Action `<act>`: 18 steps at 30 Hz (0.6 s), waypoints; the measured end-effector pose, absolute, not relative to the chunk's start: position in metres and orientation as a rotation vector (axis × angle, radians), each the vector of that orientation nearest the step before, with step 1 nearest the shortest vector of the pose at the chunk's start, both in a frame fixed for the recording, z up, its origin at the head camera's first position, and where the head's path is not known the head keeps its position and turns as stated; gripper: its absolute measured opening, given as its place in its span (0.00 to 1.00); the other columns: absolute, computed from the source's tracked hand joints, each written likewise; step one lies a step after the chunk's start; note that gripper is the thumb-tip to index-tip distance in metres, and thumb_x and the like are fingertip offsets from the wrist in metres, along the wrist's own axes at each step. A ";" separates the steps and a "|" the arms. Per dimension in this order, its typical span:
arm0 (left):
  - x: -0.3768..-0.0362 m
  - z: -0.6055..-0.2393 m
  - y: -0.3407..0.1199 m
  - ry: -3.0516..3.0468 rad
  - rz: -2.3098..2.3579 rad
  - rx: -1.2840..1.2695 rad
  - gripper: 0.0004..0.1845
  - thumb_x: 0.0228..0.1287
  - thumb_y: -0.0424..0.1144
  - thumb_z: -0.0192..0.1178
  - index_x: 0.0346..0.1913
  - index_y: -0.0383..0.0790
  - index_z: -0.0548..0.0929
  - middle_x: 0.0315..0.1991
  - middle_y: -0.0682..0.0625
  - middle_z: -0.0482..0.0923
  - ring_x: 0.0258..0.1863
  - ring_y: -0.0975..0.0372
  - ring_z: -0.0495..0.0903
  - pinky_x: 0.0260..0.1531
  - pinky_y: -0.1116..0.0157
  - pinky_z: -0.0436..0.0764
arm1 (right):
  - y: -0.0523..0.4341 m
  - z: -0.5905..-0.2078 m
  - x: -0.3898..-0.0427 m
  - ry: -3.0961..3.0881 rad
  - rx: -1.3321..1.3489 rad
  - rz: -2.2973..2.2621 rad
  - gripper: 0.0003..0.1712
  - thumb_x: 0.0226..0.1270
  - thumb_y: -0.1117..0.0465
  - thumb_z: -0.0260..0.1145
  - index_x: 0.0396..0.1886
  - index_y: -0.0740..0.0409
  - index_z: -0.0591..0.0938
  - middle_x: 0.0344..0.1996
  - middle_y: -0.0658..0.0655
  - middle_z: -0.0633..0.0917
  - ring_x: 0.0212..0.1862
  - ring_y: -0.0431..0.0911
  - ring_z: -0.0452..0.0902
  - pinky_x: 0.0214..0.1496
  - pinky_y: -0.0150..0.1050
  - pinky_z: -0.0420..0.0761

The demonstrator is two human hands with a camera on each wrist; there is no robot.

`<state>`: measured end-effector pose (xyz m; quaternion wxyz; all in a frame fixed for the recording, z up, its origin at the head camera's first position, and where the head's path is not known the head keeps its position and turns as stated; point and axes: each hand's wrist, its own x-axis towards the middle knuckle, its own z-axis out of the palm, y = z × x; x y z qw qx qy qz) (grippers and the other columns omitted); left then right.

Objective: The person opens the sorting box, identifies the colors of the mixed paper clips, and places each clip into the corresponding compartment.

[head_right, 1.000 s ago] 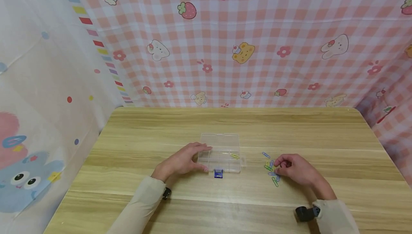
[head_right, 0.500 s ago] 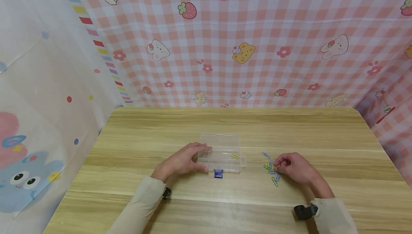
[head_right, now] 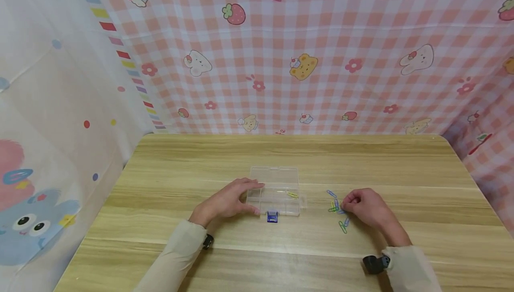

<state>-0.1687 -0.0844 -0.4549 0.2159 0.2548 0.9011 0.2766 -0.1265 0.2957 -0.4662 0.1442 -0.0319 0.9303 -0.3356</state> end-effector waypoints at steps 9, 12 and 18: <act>-0.169 -0.456 -0.085 2.498 0.771 0.720 0.39 0.59 0.53 0.70 0.73 0.55 0.69 0.75 0.49 0.60 0.75 0.55 0.56 0.73 0.53 0.61 | 0.291 -0.464 -0.128 2.668 -0.048 -0.974 0.07 0.67 0.65 0.65 0.33 0.65 0.85 0.28 0.52 0.82 0.33 0.44 0.71 0.35 0.36 0.73; -0.170 -0.456 -0.085 2.500 0.768 0.727 0.39 0.59 0.53 0.70 0.73 0.54 0.68 0.75 0.49 0.61 0.75 0.55 0.57 0.73 0.53 0.61 | 0.290 -0.464 -0.128 2.651 -0.040 -0.975 0.07 0.68 0.65 0.64 0.34 0.65 0.84 0.28 0.52 0.82 0.33 0.45 0.71 0.35 0.35 0.73; -0.170 -0.456 -0.085 2.497 0.771 0.721 0.39 0.59 0.53 0.70 0.73 0.55 0.69 0.75 0.49 0.61 0.75 0.54 0.57 0.73 0.53 0.61 | 0.287 -0.462 -0.125 2.647 -0.073 -0.952 0.06 0.68 0.67 0.62 0.34 0.65 0.83 0.27 0.52 0.80 0.32 0.45 0.71 0.32 0.34 0.72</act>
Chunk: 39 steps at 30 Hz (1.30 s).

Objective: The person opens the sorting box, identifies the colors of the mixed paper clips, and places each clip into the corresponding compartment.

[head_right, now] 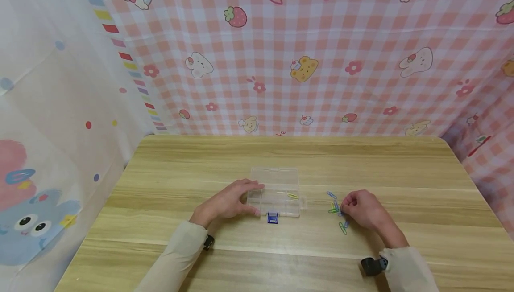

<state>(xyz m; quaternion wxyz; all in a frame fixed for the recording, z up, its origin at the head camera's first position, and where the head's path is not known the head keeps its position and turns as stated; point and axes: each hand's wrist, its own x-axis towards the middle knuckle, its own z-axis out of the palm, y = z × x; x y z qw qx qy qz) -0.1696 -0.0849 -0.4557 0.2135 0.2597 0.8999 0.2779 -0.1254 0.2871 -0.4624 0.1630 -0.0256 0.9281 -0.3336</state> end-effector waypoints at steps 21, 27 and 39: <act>-0.169 -0.455 -0.085 2.498 0.777 0.721 0.39 0.60 0.52 0.70 0.73 0.53 0.68 0.75 0.48 0.61 0.75 0.54 0.57 0.73 0.52 0.61 | 0.291 -0.457 -0.121 2.618 -0.077 -1.124 0.07 0.72 0.68 0.57 0.38 0.66 0.81 0.33 0.55 0.81 0.34 0.44 0.70 0.31 0.31 0.72; -0.168 -0.454 -0.085 2.489 0.785 0.707 0.39 0.60 0.51 0.70 0.73 0.54 0.68 0.75 0.49 0.60 0.75 0.54 0.56 0.73 0.51 0.60 | 0.281 -0.448 -0.124 2.594 -0.121 -1.229 0.08 0.73 0.68 0.55 0.41 0.66 0.80 0.33 0.56 0.81 0.31 0.41 0.69 0.29 0.32 0.71; -0.168 -0.455 -0.085 2.497 0.784 0.722 0.39 0.59 0.52 0.70 0.73 0.54 0.69 0.75 0.49 0.61 0.75 0.54 0.57 0.73 0.52 0.61 | 0.244 -0.431 -0.144 2.613 -0.268 -1.288 0.08 0.73 0.65 0.59 0.39 0.66 0.82 0.29 0.56 0.79 0.29 0.40 0.68 0.28 0.32 0.71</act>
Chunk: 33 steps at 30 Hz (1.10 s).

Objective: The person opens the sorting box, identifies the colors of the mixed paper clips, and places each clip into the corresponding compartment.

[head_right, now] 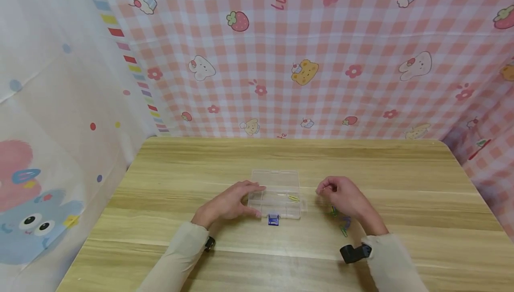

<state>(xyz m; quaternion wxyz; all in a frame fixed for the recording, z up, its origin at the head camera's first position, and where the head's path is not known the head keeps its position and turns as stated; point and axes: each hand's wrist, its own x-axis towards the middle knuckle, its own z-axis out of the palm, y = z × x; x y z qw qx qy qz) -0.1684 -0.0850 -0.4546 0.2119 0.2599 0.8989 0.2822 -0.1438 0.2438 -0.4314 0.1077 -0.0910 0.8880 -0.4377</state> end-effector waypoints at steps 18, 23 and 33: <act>-0.168 -0.453 -0.084 2.498 0.782 0.728 0.39 0.59 0.53 0.70 0.73 0.54 0.69 0.75 0.49 0.61 0.75 0.54 0.57 0.73 0.52 0.61 | 0.211 -0.427 -0.158 2.593 -0.333 -1.304 0.06 0.72 0.67 0.60 0.37 0.65 0.83 0.29 0.54 0.79 0.31 0.43 0.68 0.29 0.31 0.71; -0.168 -0.453 -0.085 2.496 0.782 0.720 0.39 0.59 0.52 0.70 0.73 0.54 0.69 0.75 0.49 0.61 0.75 0.54 0.57 0.73 0.52 0.61 | 0.207 -0.428 -0.158 2.567 -0.325 -1.320 0.06 0.71 0.68 0.59 0.37 0.63 0.83 0.30 0.55 0.79 0.32 0.44 0.69 0.29 0.31 0.71; -0.168 -0.453 -0.085 2.502 0.771 0.701 0.39 0.59 0.52 0.70 0.73 0.54 0.69 0.75 0.49 0.61 0.75 0.54 0.57 0.73 0.53 0.61 | 0.220 -0.435 -0.156 2.580 -0.303 -1.236 0.07 0.72 0.65 0.61 0.41 0.63 0.84 0.30 0.54 0.78 0.31 0.44 0.69 0.29 0.32 0.70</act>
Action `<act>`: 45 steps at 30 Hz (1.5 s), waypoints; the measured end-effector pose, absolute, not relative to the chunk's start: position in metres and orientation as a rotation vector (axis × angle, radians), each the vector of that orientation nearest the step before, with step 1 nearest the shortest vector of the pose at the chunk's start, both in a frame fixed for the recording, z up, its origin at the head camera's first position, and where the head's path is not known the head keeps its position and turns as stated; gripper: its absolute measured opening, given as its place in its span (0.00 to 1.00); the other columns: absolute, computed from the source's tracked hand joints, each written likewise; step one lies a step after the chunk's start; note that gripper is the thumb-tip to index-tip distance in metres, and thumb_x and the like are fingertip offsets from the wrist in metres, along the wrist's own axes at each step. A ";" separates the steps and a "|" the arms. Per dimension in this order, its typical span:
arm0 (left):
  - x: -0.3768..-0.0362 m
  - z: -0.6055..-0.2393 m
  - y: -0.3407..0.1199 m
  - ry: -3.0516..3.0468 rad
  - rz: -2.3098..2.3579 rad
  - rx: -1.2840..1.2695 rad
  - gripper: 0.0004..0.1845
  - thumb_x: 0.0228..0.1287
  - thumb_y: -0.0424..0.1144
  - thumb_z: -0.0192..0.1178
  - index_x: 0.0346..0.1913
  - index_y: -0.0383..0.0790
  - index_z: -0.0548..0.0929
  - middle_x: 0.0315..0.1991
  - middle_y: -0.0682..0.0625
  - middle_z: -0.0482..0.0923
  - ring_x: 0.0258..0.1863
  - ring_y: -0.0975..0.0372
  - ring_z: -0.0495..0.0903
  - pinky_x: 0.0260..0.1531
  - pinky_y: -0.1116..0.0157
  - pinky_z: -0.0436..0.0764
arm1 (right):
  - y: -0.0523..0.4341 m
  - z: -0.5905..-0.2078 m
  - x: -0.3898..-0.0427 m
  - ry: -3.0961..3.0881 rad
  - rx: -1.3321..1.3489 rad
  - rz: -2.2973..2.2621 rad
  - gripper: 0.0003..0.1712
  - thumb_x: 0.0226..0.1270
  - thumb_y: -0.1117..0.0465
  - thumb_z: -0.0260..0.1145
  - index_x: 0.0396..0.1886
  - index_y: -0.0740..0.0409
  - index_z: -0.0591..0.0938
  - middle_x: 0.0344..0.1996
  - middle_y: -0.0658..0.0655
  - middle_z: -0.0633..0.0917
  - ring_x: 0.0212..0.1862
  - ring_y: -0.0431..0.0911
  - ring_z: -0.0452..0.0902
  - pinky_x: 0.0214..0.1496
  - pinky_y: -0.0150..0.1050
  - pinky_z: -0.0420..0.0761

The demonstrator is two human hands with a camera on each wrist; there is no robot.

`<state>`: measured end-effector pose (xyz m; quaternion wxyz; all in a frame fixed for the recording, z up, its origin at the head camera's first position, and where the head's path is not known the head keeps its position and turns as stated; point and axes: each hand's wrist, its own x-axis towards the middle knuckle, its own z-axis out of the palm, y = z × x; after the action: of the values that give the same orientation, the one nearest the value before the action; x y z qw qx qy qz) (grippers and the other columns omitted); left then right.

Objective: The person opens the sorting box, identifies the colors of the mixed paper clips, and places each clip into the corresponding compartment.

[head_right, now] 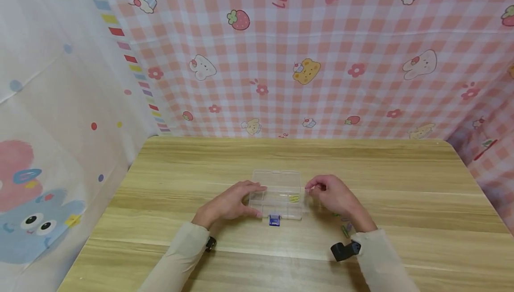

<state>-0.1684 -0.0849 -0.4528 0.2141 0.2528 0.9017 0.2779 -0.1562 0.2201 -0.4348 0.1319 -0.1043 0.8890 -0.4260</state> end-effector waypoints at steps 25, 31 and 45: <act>-0.168 -0.454 -0.085 2.503 0.786 0.687 0.38 0.59 0.52 0.70 0.72 0.54 0.70 0.74 0.49 0.61 0.74 0.54 0.58 0.72 0.52 0.62 | 0.278 -0.465 -0.134 2.574 -0.333 -1.164 0.05 0.68 0.66 0.66 0.42 0.60 0.82 0.26 0.51 0.72 0.28 0.39 0.66 0.27 0.32 0.66; -0.168 -0.455 -0.084 2.505 0.786 0.693 0.38 0.58 0.52 0.71 0.72 0.54 0.70 0.74 0.49 0.62 0.74 0.54 0.58 0.72 0.53 0.62 | 0.283 -0.464 -0.130 2.588 -0.358 -1.127 0.07 0.64 0.66 0.69 0.42 0.60 0.82 0.25 0.50 0.72 0.28 0.39 0.65 0.27 0.31 0.65; -0.168 -0.454 -0.083 2.505 0.790 0.699 0.38 0.58 0.52 0.71 0.72 0.54 0.70 0.74 0.49 0.62 0.75 0.54 0.57 0.73 0.52 0.61 | 0.295 -0.465 -0.119 2.469 -0.386 -1.196 0.15 0.59 0.64 0.74 0.40 0.62 0.78 0.26 0.51 0.73 0.29 0.38 0.66 0.28 0.31 0.67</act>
<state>-0.1680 -0.0832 -0.4542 0.2104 0.2515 0.9010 0.2842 -0.1188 0.2954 -0.4651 0.1843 -0.1368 0.8759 -0.4243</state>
